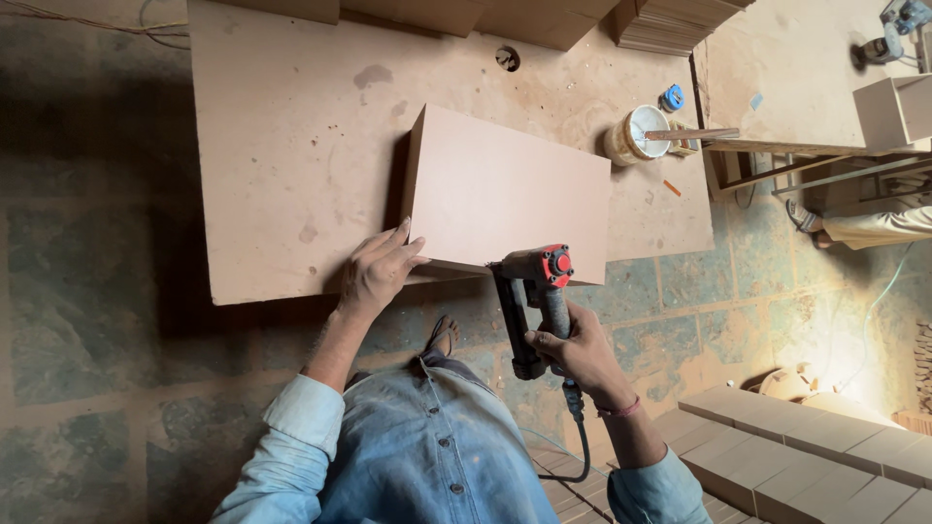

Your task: The person assembles rectangular wooden boxes by applying glue to the edges of a base frame and attaching side panels. They use a pneumatic nail gun to secure the panels and repeat the process for multiple units.

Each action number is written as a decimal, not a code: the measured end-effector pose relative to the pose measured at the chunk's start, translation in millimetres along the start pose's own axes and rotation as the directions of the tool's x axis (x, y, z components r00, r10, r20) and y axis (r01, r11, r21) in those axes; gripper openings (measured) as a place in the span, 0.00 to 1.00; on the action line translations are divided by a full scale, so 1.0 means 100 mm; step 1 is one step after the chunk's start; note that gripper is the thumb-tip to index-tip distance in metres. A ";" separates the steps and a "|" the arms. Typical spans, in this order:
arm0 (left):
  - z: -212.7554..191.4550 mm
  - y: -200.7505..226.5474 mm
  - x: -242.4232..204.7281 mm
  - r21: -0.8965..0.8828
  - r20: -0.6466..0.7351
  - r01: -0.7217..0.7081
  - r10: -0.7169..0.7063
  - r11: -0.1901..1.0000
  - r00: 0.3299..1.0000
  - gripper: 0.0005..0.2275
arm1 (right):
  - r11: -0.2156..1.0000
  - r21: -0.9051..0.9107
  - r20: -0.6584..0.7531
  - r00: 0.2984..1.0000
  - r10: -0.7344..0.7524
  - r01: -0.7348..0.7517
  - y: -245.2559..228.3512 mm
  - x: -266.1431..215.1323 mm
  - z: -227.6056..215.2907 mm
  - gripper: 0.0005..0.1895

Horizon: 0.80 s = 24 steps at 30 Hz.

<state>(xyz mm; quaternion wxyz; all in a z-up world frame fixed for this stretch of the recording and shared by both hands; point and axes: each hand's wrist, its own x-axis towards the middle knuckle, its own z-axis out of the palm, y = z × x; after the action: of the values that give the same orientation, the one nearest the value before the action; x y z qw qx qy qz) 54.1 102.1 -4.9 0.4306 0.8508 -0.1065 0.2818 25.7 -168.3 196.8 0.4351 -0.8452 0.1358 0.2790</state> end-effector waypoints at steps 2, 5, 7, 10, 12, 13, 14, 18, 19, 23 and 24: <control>-0.01 0.01 0.00 -0.015 0.002 0.004 -0.004 1.000 1.000 0.12 | 0.999 -0.035 -0.029 0.999 0.015 -0.016 -0.02 -0.02 0.02 0.18; -0.03 0.00 0.00 -0.030 0.016 0.002 -0.001 1.000 1.000 0.12 | 1.000 0.010 -0.004 1.000 -0.022 0.022 -0.02 -0.04 0.04 0.19; -0.05 -0.04 0.01 -0.043 0.026 0.003 -0.002 0.999 1.000 0.12 | 0.999 0.029 -0.003 1.000 -0.026 0.026 -0.04 -0.02 0.09 0.19; -0.08 -0.09 0.00 -0.125 0.055 0.024 -0.017 0.992 0.998 0.13 | 0.999 0.000 0.014 0.999 -0.038 0.038 -0.11 -0.02 0.22 0.16; -0.09 -0.12 -0.02 -0.149 0.064 0.029 -0.020 0.988 0.998 0.13 | 0.999 -0.013 0.045 0.998 -0.046 0.047 -0.17 0.01 0.32 0.15; -0.09 -0.14 -0.02 -0.163 0.070 0.029 -0.018 0.986 0.997 0.14 | 0.999 -0.006 0.065 0.997 -0.049 0.049 -0.21 0.02 0.38 0.15; -0.09 -0.14 -0.02 -0.154 0.076 0.029 -0.017 0.988 0.997 0.13 | 0.999 0.002 0.085 0.995 -0.052 0.052 -0.25 0.04 0.43 0.15; -0.07 -0.15 -0.02 -0.129 0.091 0.029 -0.018 0.991 0.996 0.13 | 0.995 -0.006 0.106 0.989 -0.101 0.102 -0.39 0.04 0.56 0.19; -0.08 -0.15 -0.03 -0.125 0.094 0.033 -0.021 0.992 0.995 0.13 | 0.997 -0.009 0.094 0.993 -0.072 0.073 -0.41 0.03 0.57 0.19; -0.07 -0.15 -0.06 -0.098 0.104 0.036 -0.026 0.995 0.994 0.17 | 0.997 -0.027 0.083 0.994 -0.076 0.079 -0.44 0.00 0.60 0.15; -0.07 -0.15 -0.07 -0.103 0.103 0.043 -0.032 0.994 0.994 0.17 | 0.997 -0.029 0.077 0.995 -0.063 0.066 -0.44 0.00 0.60 0.13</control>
<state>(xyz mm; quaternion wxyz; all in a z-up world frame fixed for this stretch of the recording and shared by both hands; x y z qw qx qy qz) 52.0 116.3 -15.1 0.4740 0.8420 -0.1270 0.2240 25.6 -94.1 198.2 0.4354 -0.8446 0.0873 0.2990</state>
